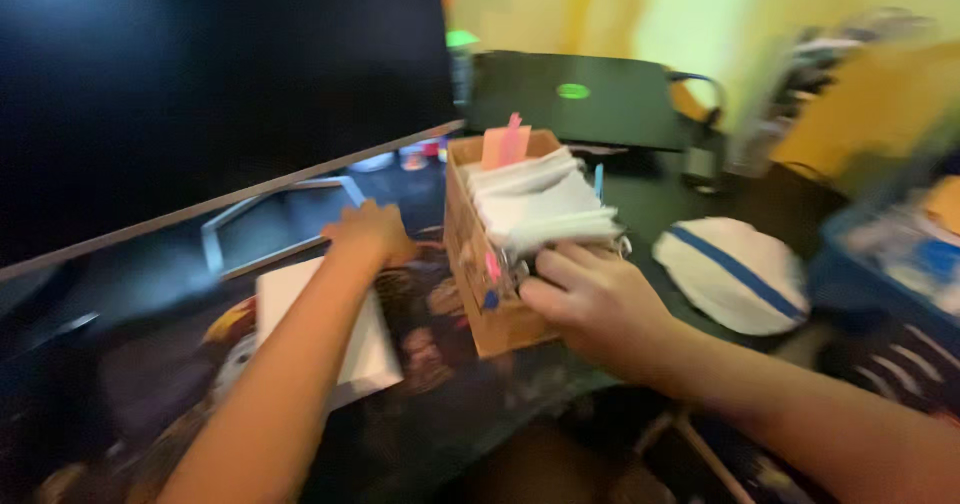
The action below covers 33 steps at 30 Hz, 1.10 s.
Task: The person wipes a computer monitor with a cloth, unpacks a stack of white papers from a box, and organizes the papers by sorting and stacking them before placing them back into the box.
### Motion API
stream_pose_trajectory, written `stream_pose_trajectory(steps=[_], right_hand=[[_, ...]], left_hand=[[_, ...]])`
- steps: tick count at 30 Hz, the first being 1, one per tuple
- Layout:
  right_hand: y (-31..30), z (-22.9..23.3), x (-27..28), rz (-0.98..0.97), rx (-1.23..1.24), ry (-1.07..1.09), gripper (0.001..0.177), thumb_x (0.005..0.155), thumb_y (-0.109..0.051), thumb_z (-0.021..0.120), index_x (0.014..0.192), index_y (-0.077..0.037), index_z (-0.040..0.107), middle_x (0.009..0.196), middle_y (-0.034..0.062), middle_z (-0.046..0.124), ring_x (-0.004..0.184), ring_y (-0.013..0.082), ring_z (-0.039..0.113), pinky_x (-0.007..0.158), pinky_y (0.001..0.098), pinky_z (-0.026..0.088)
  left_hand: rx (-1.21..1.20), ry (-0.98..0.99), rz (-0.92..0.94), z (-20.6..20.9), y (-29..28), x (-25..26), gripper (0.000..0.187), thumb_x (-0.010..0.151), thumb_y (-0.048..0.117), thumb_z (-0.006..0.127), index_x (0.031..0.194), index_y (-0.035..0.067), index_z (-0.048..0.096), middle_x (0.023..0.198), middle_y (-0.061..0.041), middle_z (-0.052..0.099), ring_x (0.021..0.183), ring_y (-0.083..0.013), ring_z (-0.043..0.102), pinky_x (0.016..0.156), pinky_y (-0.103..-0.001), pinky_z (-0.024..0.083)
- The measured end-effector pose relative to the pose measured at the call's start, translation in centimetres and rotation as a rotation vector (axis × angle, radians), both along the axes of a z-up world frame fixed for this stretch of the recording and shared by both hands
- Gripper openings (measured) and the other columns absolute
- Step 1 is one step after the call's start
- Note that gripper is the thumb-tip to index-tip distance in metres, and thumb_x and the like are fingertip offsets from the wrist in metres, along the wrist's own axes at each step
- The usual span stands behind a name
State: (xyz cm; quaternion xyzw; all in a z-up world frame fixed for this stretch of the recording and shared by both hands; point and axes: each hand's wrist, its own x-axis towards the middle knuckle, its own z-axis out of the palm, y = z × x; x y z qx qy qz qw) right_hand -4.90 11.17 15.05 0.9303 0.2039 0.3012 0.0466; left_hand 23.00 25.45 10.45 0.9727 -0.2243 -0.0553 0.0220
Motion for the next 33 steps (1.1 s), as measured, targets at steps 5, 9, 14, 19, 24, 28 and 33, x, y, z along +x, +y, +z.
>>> stream_pose_trajectory(steps=[5, 9, 14, 19, 24, 28, 33], right_hand=[[4.5, -0.6, 2.6, 0.174, 0.038, 0.061, 0.021, 0.070, -0.011, 0.068, 0.090, -0.011, 0.062, 0.090, 0.0064, 0.058, 0.090, 0.0283, 0.063, 0.072, 0.0414, 0.052], [6.4, -0.7, 5.0, 0.295, 0.046, 0.084, 0.031, 0.063, -0.012, 0.070, 0.093, -0.009, 0.063, 0.092, 0.0082, 0.057, 0.092, 0.0298, 0.060, 0.077, 0.0428, 0.051], [5.0, -1.4, 9.3, 0.452, -0.013, 0.136, 0.034, 0.060, -0.019, 0.075, 0.089, -0.009, 0.062, 0.101, 0.0123, 0.060, 0.105, 0.0343, 0.058, 0.091, 0.0476, 0.047], [-0.2, -1.3, 15.0, 0.515, -0.096, 0.081, 0.022, 0.066, -0.016, 0.078, 0.085, -0.017, 0.067, 0.112, 0.0045, 0.066, 0.114, 0.0288, 0.058, 0.102, 0.0531, 0.041], [-2.1, -0.8, 14.8, 0.360, 0.183, 0.366, 0.048, 0.062, -0.012, 0.083, 0.109, -0.010, 0.075, 0.126, 0.0124, 0.068, 0.126, 0.0332, 0.056, 0.107, 0.0507, 0.038], [-4.6, 3.7, 13.8, 0.378, 0.328, 0.859, 0.049, 0.076, -0.021, 0.090, 0.123, -0.017, 0.078, 0.135, 0.0043, 0.070, 0.123, 0.0233, 0.064, 0.100, 0.0434, 0.048], [-4.3, 7.8, 15.0, -0.140, 0.319, 0.941, 0.045, 0.072, -0.032, 0.085, 0.116, -0.026, 0.080, 0.111, -0.0034, 0.078, 0.105, 0.0136, 0.072, 0.093, 0.0348, 0.056]], left_hand=[[0.085, 0.084, 0.037, -3.1, 5.7, 1.9, 0.070, 0.076, 0.037, 0.083, 0.139, 0.015, 0.064, 0.144, -0.020, 0.057, 0.133, -0.0431, 0.053, 0.105, -0.069, 0.038], [0.064, 0.191, 0.150, -3.0, 7.9, 2.3, 0.063, 0.080, 0.034, 0.077, 0.140, 0.018, 0.063, 0.144, -0.013, 0.061, 0.135, -0.0392, 0.055, 0.108, -0.078, 0.033], [0.017, 0.205, 0.249, -1.4, 12.3, 2.5, 0.065, 0.078, 0.034, 0.080, 0.138, 0.014, 0.063, 0.142, -0.014, 0.061, 0.131, -0.0369, 0.060, 0.104, -0.065, 0.047], [-0.110, 0.092, 0.131, 0.6, 16.7, 5.5, 0.052, 0.085, 0.041, 0.071, 0.125, 0.009, 0.070, 0.133, -0.019, 0.066, 0.123, -0.0343, 0.064, 0.102, -0.049, 0.052], [-0.730, -0.175, -0.113, 3.6, 16.0, 5.9, 0.043, 0.088, 0.038, 0.062, 0.115, 0.005, 0.073, 0.111, -0.021, 0.074, 0.103, -0.0352, 0.071, 0.091, -0.044, 0.055], [-0.922, -0.168, -0.335, 5.3, 12.9, 2.4, 0.046, 0.084, 0.044, 0.061, 0.103, 0.004, 0.074, 0.098, -0.015, 0.077, 0.090, -0.0283, 0.077, 0.082, -0.038, 0.059], [-0.508, 0.036, -0.328, 7.1, 9.3, -1.1, 0.076, 0.078, 0.064, 0.066, 0.116, -0.002, 0.067, 0.096, -0.020, 0.075, 0.098, -0.0328, 0.072, 0.094, -0.047, 0.046]])
